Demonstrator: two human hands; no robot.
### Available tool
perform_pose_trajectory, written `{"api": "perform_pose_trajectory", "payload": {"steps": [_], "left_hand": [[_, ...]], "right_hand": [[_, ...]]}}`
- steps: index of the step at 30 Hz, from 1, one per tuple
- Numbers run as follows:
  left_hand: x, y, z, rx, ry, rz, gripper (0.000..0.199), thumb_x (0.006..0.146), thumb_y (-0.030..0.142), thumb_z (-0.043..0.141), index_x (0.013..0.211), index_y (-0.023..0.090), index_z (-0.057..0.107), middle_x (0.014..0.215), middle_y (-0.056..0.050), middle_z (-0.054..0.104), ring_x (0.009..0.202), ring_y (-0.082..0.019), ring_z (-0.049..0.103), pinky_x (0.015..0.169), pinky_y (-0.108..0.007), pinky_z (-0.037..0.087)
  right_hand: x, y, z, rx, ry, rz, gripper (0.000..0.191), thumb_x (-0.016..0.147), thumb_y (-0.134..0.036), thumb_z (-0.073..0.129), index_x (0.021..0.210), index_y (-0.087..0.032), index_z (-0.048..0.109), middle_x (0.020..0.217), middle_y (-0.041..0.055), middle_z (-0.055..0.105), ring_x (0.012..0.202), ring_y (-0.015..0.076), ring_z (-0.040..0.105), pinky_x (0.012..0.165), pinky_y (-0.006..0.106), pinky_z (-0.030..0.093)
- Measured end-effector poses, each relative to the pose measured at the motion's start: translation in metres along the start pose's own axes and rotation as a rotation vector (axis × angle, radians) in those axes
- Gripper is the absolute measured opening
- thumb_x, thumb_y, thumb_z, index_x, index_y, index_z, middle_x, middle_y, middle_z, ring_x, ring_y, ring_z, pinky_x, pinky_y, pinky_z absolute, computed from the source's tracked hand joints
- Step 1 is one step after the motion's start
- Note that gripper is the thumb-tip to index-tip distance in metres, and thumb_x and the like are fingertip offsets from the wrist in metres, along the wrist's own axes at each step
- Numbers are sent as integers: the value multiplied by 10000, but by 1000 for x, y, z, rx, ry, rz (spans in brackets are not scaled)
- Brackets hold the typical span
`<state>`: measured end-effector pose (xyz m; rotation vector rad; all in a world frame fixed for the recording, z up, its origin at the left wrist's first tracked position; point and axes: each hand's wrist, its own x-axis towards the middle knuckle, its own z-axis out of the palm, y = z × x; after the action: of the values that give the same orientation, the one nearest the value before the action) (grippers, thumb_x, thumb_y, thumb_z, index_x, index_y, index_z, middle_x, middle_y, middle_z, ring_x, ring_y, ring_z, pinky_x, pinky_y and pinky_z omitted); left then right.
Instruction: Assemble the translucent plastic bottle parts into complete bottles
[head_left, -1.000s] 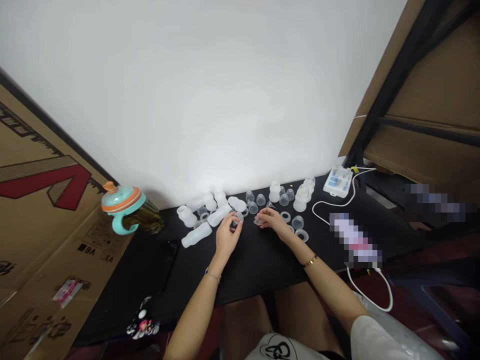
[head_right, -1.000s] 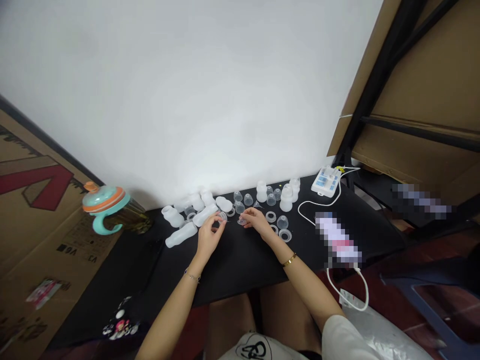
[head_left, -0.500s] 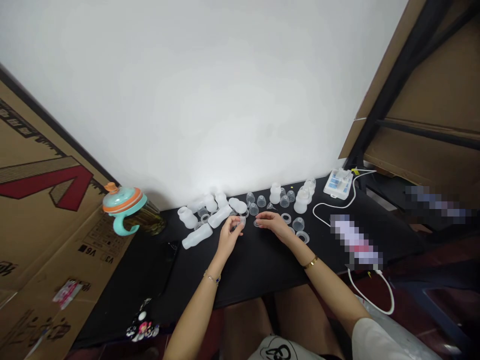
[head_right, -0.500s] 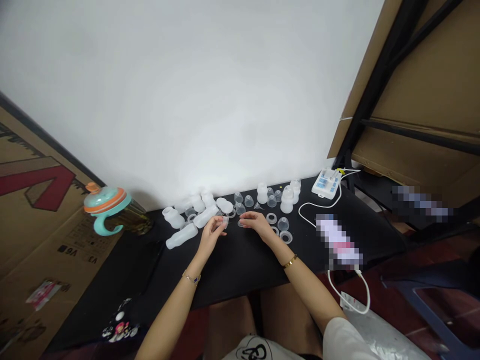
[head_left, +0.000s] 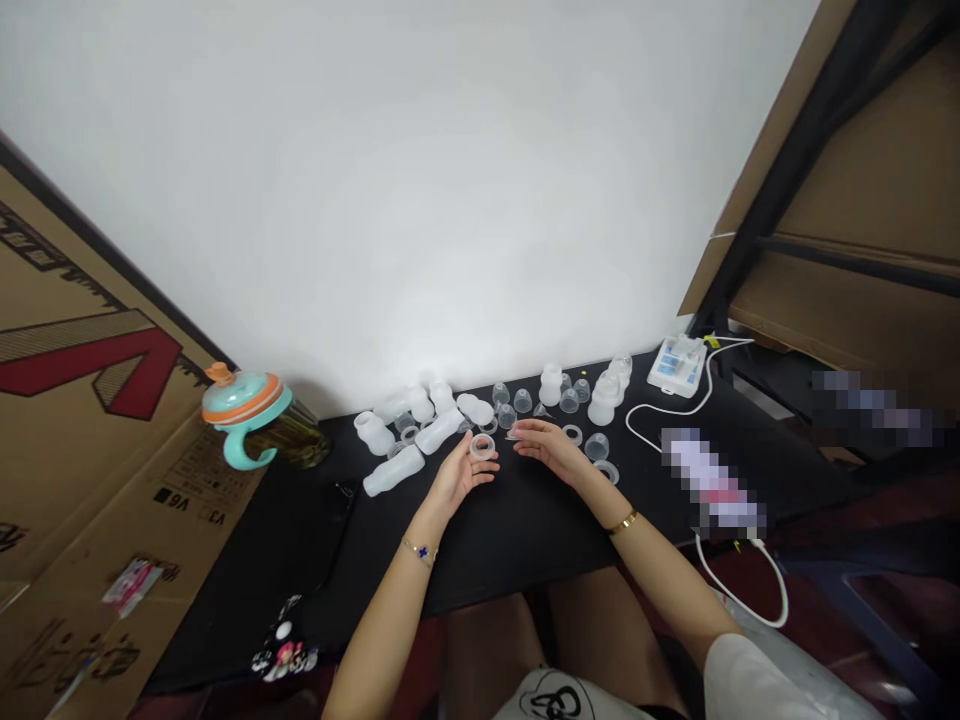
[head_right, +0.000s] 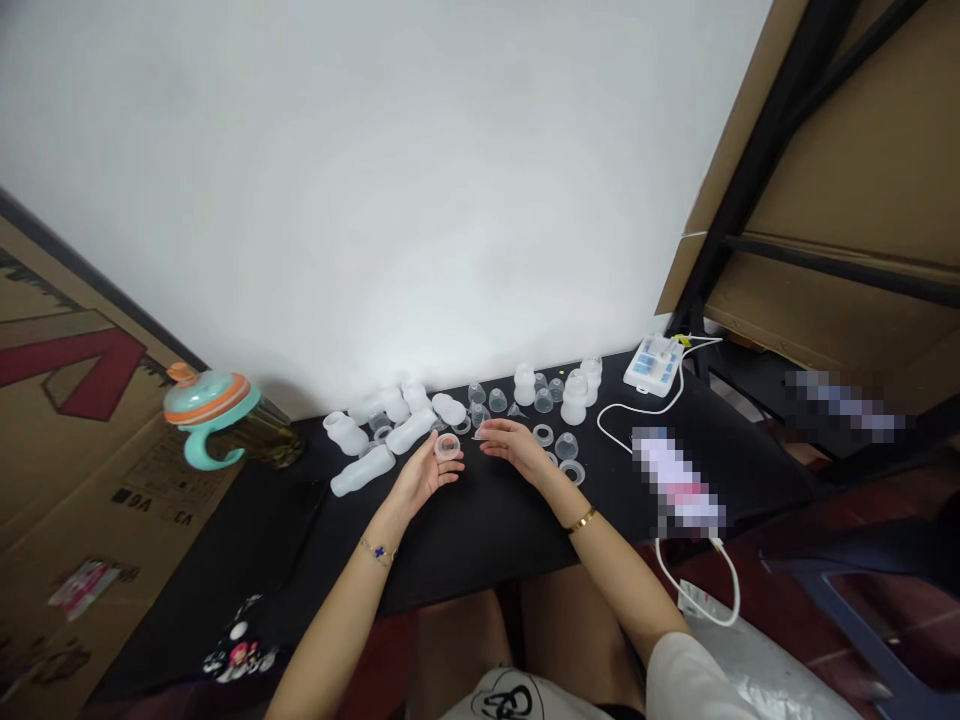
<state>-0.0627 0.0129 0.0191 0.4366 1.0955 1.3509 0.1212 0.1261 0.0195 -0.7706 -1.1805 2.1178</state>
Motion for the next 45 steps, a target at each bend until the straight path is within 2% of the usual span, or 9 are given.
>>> {"api": "perform_pose_trajectory", "payload": {"steps": [5, 13, 16, 20, 25, 30, 35, 40, 45], "left_hand": [[0, 1, 1, -14, 30, -25, 428, 1008, 522, 451, 1006, 133, 630, 804, -88, 732, 607, -152, 712, 544, -225, 569], [-4, 3, 3, 43, 53, 23, 327, 965, 442, 564, 1019, 136, 666, 936, -106, 742, 675, -150, 716, 576, -225, 572], [-5, 2, 1, 86, 44, 94, 298, 895, 387, 680, 1085, 157, 670, 1071, -117, 742, 784, -171, 735, 626, -236, 580], [-5, -1, 0, 193, 41, 169, 429, 739, 296, 842, 1116, 176, 676, 1177, -115, 723, 892, -181, 732, 688, -234, 578], [-2, -4, 0, 314, 90, 258, 523, 627, 278, 914, 1087, 192, 680, 1242, -104, 703, 963, -196, 721, 696, -225, 575], [-2, -2, -1, 286, 94, 231, 436, 763, 401, 822, 1120, 191, 688, 1245, -127, 711, 1023, -232, 720, 697, -252, 579], [-1, -1, -1, 182, 75, 137, 402, 919, 474, 645, 1140, 142, 694, 1176, -164, 739, 855, -192, 739, 623, -236, 569], [0, 0, 0, 158, 77, 55, 461, 961, 527, 562, 1064, 109, 727, 1128, -169, 755, 762, -152, 721, 582, -203, 551], [0, 0, 0, 138, 102, 51, 446, 955, 511, 584, 1051, 102, 734, 1081, -164, 768, 735, -142, 716, 575, -193, 550]], "right_hand": [[0, 0, -1, 2, 2, 22, 319, 722, -282, 878, 979, -169, 726, 983, 76, 773, 734, 154, 743, 686, 243, 607], [-3, -1, 1, 17, -51, -30, 351, 589, -210, 936, 875, -165, 737, 975, 62, 764, 901, 205, 750, 870, 314, 601], [-3, -1, 2, -24, -15, -83, 376, 545, -220, 945, 853, -182, 732, 1005, 43, 758, 925, 206, 737, 879, 325, 595], [-4, -1, 3, -65, 4, -93, 418, 507, -241, 950, 852, -195, 720, 1095, 45, 749, 970, 226, 725, 873, 334, 595], [-4, -1, 4, -65, -8, -86, 412, 515, -229, 940, 863, -196, 722, 1086, 41, 748, 956, 208, 719, 880, 320, 582], [-3, -1, 2, -61, -1, -88, 388, 564, -219, 910, 911, -209, 738, 1062, 32, 743, 888, 179, 711, 805, 299, 588], [-1, -2, 0, -95, 7, -37, 324, 695, -298, 851, 990, -202, 757, 963, 54, 751, 723, 142, 691, 641, 245, 569], [-2, -2, 1, -125, -49, -28, 332, 708, -349, 864, 977, -189, 754, 882, 34, 738, 662, 122, 672, 619, 233, 569], [-6, -2, 5, -206, -176, -64, 394, 742, -442, 841, 1016, -185, 721, 776, 12, 714, 637, 125, 676, 583, 213, 549]]}}
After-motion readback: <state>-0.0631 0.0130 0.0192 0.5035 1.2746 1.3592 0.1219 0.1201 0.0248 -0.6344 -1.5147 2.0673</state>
